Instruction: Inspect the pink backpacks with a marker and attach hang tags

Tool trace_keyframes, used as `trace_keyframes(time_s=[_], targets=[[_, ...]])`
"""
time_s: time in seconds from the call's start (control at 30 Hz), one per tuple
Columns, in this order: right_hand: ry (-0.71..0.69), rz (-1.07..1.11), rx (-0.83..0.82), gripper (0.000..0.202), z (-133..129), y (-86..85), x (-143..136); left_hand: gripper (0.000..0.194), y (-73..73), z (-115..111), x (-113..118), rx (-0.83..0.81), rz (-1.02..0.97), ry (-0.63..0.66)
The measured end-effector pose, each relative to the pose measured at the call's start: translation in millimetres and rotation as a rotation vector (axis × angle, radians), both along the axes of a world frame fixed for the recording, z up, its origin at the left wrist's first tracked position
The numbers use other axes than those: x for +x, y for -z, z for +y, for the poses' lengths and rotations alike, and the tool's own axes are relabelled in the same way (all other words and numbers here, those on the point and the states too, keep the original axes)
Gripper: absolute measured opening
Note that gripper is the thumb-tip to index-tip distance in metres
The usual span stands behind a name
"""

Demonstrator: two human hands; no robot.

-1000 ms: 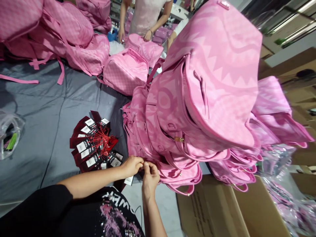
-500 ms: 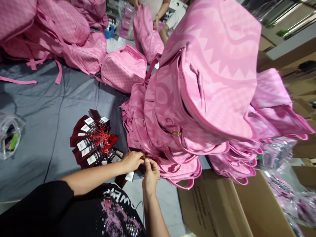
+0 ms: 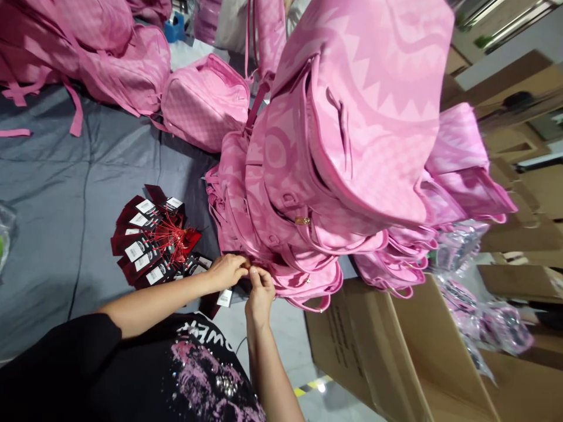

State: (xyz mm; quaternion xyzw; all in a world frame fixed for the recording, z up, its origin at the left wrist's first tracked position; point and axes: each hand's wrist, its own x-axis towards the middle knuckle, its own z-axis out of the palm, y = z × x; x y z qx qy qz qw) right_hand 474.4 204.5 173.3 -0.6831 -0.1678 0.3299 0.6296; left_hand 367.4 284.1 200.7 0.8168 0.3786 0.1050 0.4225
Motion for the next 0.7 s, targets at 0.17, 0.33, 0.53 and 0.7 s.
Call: trace_keyframes(time_s=[0.17, 0.33, 0.53, 0.7], targets=[[0.024, 0.027, 0.007, 0.027, 0.7, -0.7, 0.6, 0.021, -1.0, -0.7, 0.7, 0.017, 0.014, -0.027], [0.016, 0.034, 0.014, 0.026, 1.5, -1.7, -1.0, 0.022, -1.0, 0.1, 0.2, -0.01, 0.005, -0.018], [0.014, 0.004, 0.022, 0.025, 2.3, -5.1, -5.2, 0.022, -1.9, 2.8, 0.5, -0.063, -0.023, -0.001], [0.003, -0.009, -0.001, 0.026, 3.4, -9.8, -6.7, 0.021, -2.4, 4.2, 2.0, -0.074, -0.017, -0.02]])
